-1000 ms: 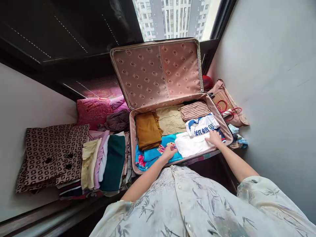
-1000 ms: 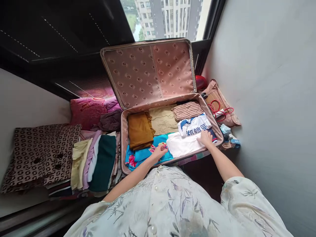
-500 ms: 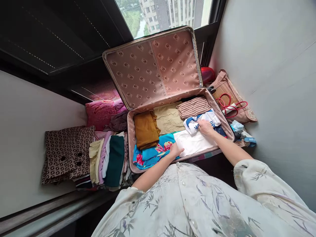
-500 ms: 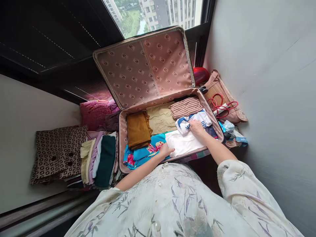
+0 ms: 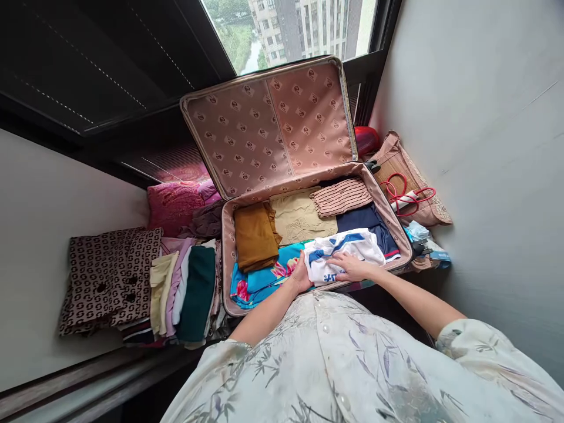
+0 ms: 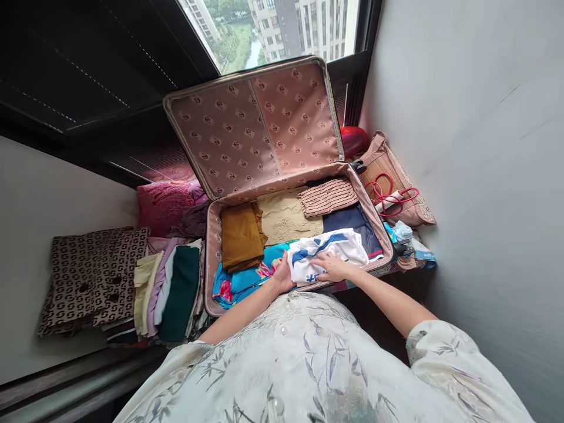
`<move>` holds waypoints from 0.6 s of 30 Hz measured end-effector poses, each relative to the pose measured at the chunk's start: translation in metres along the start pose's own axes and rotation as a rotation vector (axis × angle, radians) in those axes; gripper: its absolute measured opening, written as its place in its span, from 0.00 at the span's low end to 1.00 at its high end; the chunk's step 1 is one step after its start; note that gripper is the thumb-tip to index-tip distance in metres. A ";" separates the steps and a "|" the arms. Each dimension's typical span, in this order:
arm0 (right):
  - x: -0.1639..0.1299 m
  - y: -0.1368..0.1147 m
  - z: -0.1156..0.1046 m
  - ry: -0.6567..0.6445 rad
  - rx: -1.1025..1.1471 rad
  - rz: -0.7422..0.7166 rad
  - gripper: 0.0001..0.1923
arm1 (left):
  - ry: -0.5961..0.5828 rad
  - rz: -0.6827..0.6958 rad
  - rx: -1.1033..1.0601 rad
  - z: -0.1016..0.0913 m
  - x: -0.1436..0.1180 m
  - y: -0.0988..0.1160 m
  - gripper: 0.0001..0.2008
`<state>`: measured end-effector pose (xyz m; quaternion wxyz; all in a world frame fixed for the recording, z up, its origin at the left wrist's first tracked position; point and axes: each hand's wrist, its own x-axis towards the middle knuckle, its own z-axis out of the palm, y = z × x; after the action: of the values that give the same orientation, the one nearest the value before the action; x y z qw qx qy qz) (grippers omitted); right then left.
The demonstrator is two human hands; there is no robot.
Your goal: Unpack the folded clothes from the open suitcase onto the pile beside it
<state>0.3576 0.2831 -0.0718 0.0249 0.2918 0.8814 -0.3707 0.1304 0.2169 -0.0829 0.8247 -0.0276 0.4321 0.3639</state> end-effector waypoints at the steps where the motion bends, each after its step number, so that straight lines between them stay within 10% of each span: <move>1: 0.005 0.000 0.002 0.017 0.036 0.017 0.28 | 0.012 -0.006 0.027 0.000 0.001 -0.001 0.31; 8: 0.058 0.048 -0.066 0.341 -0.243 0.307 0.32 | 0.382 0.057 0.167 -0.003 0.020 -0.011 0.21; 18: 0.128 0.085 -0.108 0.337 -0.394 0.389 0.36 | 0.353 0.055 0.101 -0.009 0.007 -0.012 0.14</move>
<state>0.3160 0.4658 -0.0817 0.0050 0.5016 0.8556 -0.1280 0.1339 0.2092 -0.0969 0.7261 -0.0377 0.5883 0.3538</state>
